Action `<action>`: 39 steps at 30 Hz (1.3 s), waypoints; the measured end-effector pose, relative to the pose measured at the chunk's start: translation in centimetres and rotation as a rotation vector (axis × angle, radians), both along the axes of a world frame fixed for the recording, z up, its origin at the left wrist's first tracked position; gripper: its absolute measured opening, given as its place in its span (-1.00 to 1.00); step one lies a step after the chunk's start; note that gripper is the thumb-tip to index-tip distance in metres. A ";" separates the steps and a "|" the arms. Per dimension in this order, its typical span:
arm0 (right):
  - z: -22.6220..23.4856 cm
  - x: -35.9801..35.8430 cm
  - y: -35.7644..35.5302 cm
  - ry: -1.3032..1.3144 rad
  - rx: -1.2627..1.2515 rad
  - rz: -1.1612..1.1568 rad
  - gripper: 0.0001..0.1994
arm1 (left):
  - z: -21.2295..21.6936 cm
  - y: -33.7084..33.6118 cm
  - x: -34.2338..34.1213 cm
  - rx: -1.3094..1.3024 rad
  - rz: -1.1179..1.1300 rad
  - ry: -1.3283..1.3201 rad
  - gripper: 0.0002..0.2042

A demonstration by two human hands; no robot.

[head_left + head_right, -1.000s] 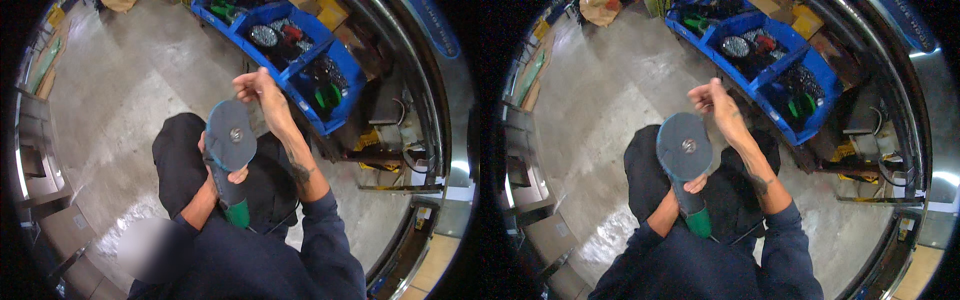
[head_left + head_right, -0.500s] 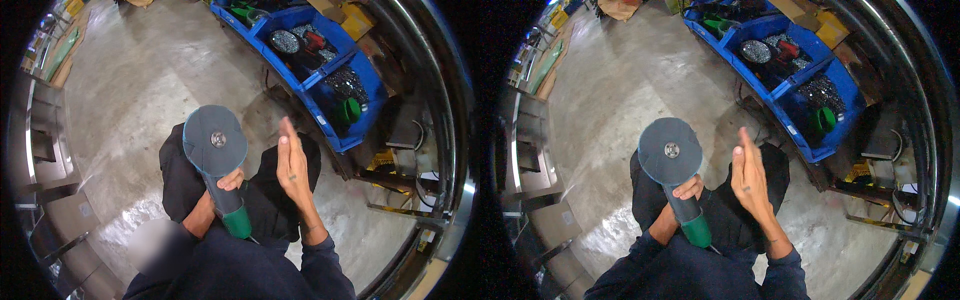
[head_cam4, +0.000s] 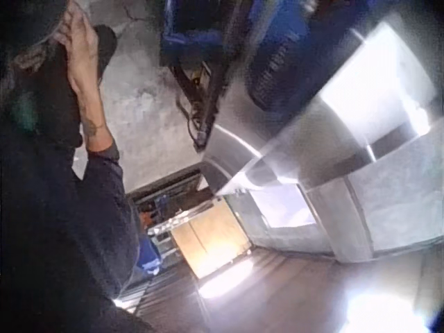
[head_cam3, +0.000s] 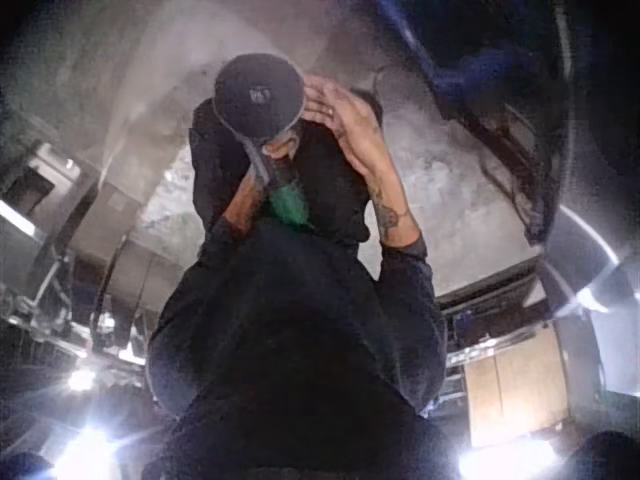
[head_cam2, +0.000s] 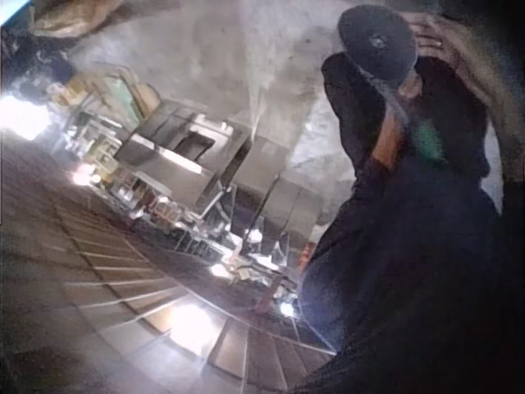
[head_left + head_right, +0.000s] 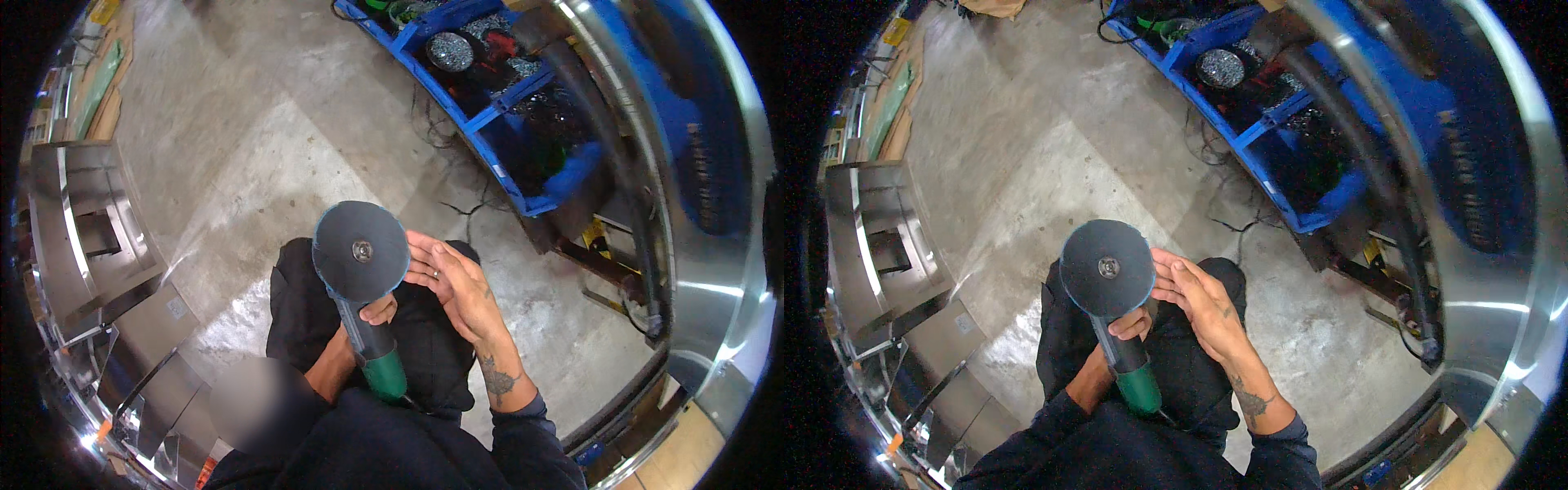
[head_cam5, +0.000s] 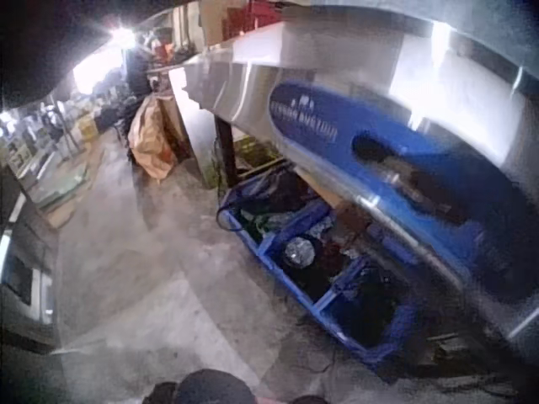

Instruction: The person wipes a stainless steel range hood with a cloth, then uses an angle grinder with a polishing pad to smooth the surface. They change the grinding disc and continue polishing the metal.

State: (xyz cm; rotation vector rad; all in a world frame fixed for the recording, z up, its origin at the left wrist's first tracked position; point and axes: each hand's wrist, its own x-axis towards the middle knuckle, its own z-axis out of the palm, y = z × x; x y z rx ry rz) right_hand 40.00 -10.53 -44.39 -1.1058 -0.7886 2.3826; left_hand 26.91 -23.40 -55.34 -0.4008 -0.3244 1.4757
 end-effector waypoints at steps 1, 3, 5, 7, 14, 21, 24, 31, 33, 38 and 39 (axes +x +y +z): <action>1.4 0.6 -0.1 -0.020 0.014 -0.012 -0.41 | 1.5 -0.1 0.5 -0.047 0.006 -0.010 -0.72; 4.0 1.6 -0.4 -0.077 0.019 -0.037 -0.43 | 3.9 -1.3 1.6 -0.136 0.015 -0.027 -0.73; 6.4 1.7 -0.6 -0.159 -0.005 -0.075 -0.46 | 5.3 -1.6 1.8 -0.081 0.026 0.001 -0.66; 8.9 2.1 -1.5 -0.391 0.303 0.089 -0.48 | 7.9 -1.0 1.1 -0.082 0.038 0.097 -0.53; 25.8 4.1 -6.8 -0.479 0.909 0.538 -0.11 | 27.4 3.4 -1.0 -0.421 0.174 0.655 -0.06; 39.5 1.9 -8.5 -0.607 1.097 0.071 -0.11 | 51.7 5.5 0.7 -0.464 0.286 1.453 -0.35; 43.3 1.2 -6.4 -0.445 0.881 -0.135 -0.08 | 58.5 6.2 -1.4 -0.196 0.366 2.130 -0.45; 52.0 5.3 -2.2 -0.215 0.992 -0.447 -0.22 | 54.0 5.0 -10.4 -0.486 0.419 1.941 -0.67; 54.6 5.1 -2.5 -0.022 0.997 -0.551 -0.21 | 44.4 3.6 -13.0 -0.726 0.273 1.988 -0.68; 61.2 4.1 -2.8 0.457 0.903 -0.491 -0.07 | 22.3 3.6 -13.3 -0.855 -0.241 2.230 -0.56; 62.4 4.4 -2.3 0.533 0.877 -0.393 -0.04 | 20.8 4.3 -13.5 -0.847 -0.329 2.321 -0.54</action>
